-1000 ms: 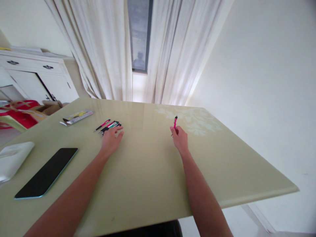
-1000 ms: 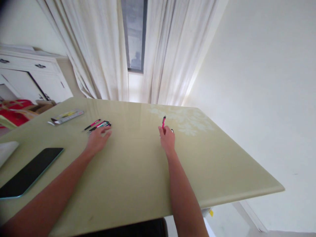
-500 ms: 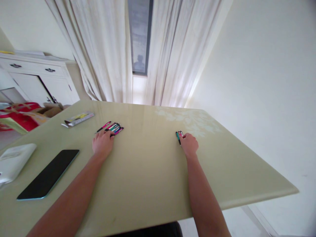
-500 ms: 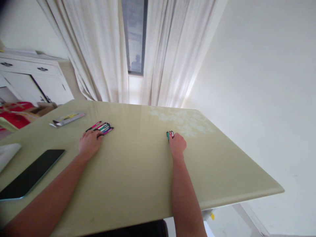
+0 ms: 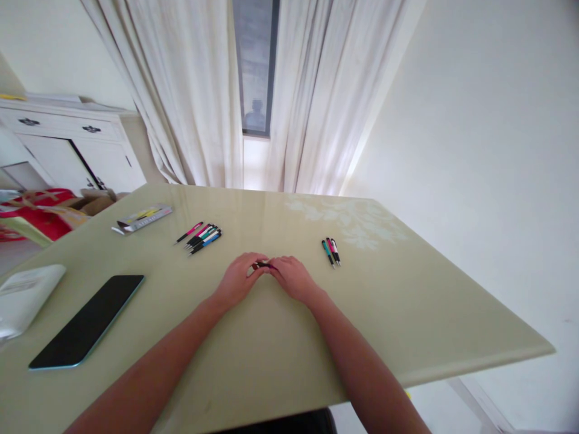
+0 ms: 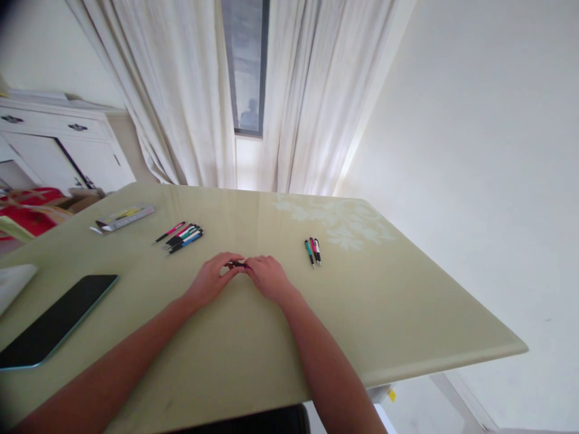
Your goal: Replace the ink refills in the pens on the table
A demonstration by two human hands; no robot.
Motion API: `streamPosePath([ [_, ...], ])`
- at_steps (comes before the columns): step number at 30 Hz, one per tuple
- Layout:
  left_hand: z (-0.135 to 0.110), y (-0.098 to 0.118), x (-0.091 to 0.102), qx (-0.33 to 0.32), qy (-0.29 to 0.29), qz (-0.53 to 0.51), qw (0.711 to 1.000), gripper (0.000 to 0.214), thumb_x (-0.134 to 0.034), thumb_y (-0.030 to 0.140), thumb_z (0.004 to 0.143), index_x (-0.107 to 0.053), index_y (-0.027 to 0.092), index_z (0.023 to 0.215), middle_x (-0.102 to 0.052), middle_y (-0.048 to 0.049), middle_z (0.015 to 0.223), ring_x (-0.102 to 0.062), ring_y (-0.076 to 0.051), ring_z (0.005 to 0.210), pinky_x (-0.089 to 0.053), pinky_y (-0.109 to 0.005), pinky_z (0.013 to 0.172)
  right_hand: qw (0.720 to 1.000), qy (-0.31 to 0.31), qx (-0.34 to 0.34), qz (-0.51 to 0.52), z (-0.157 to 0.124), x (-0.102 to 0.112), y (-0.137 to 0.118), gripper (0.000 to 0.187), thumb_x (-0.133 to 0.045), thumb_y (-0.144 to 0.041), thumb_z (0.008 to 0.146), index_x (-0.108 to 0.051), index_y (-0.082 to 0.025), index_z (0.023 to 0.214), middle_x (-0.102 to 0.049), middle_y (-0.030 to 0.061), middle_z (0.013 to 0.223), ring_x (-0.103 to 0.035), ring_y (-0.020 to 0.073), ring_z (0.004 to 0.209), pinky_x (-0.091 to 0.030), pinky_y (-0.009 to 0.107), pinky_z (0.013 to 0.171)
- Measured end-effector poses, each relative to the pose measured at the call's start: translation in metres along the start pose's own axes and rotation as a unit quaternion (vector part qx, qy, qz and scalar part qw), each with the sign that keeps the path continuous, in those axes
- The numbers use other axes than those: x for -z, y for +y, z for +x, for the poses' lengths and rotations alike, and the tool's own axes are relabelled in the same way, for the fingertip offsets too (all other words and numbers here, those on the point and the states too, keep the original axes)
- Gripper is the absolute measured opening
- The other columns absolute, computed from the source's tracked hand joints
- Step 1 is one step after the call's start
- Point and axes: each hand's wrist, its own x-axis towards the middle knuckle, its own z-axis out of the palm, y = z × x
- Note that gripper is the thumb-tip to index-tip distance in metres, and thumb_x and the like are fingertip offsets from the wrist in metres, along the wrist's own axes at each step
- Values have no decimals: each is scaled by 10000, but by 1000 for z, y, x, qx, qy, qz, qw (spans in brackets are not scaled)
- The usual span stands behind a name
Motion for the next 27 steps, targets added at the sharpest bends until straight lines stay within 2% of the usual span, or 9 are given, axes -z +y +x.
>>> streamPosePath([
  [4, -1, -6, 2, -1, -12, 49, 999, 314, -500, 442, 1012, -720, 218, 1026, -744, -53, 942, -645, -232, 906, -466, -373, 877, 1000, 3, -16, 1, 1, 2, 7, 290, -479, -367, 1070, -702, -184, 1093, -734, 79, 1019, -651, 188, 967, -445, 294, 874],
  [9, 1, -10, 9, 87, -46, 21, 995, 508, -348, 477, 1044, -631, 203, 724, -631, -18, 656, -595, -195, 670, -430, -316, 682, 999, 26, 7, -21, 3, 5, 5, 260, -521, -358, 1050, -715, -185, 1063, -728, 72, 995, -626, 192, 942, -439, 303, 881],
  [11, 0, -8, 8, 102, -52, -14, 993, 467, -377, 494, 1028, -625, 202, 761, -620, -5, 664, -577, -182, 640, -412, -295, 637, 999, 32, 8, -31, 2, 5, 4, 258, -524, -362, 1047, -716, -189, 1059, -719, 71, 972, -615, 196, 927, -437, 307, 874],
  [14, 0, -7, 6, 93, -54, -43, 993, 315, -514, 490, 970, -637, 203, 931, -658, 0, 771, -582, -175, 672, -409, -279, 634, 999, 34, -9, -29, 0, 4, 5, 262, -522, -361, 1049, -716, -185, 1053, -705, 70, 946, -607, 196, 920, -437, 307, 869],
  [18, 0, -9, 4, 99, -90, 1, 991, 418, -386, 469, 1026, -613, 206, 792, -619, -2, 674, -566, -183, 644, -382, -293, 640, 1000, 23, 8, 2, 0, 1, 8, 257, -521, -357, 1051, -711, -184, 1071, -703, 65, 979, -606, 184, 945, -436, 293, 887],
  [22, 0, -8, 4, 84, -81, 7, 993, 336, -490, 484, 988, -626, 207, 857, -632, 0, 725, -554, -179, 654, -372, -285, 632, 999, 31, -8, -3, 0, 0, 9, 257, -520, -359, 1051, -706, -182, 1065, -695, 61, 952, -603, 187, 923, -439, 293, 858],
  [25, 1, -6, 5, 64, -91, 19, 994, 406, -427, 482, 1017, -628, 205, 798, -631, -10, 721, -551, -181, 665, -376, -290, 647, 1000, 26, -5, -1, 0, 0, 10, 265, -508, -360, 1057, -705, -182, 1058, -695, 62, 954, -605, 186, 930, -438, 294, 865],
  [27, 1, -5, 6, 63, -71, 6, 995, 374, -459, 499, 1003, -655, 205, 879, -660, -17, 794, -558, -179, 682, -394, -290, 658, 1000, 25, -6, 6, 0, 0, 10, 267, -500, -361, 1060, -700, -184, 1071, -694, 63, 959, -607, 184, 931, -440, 291, 864],
])
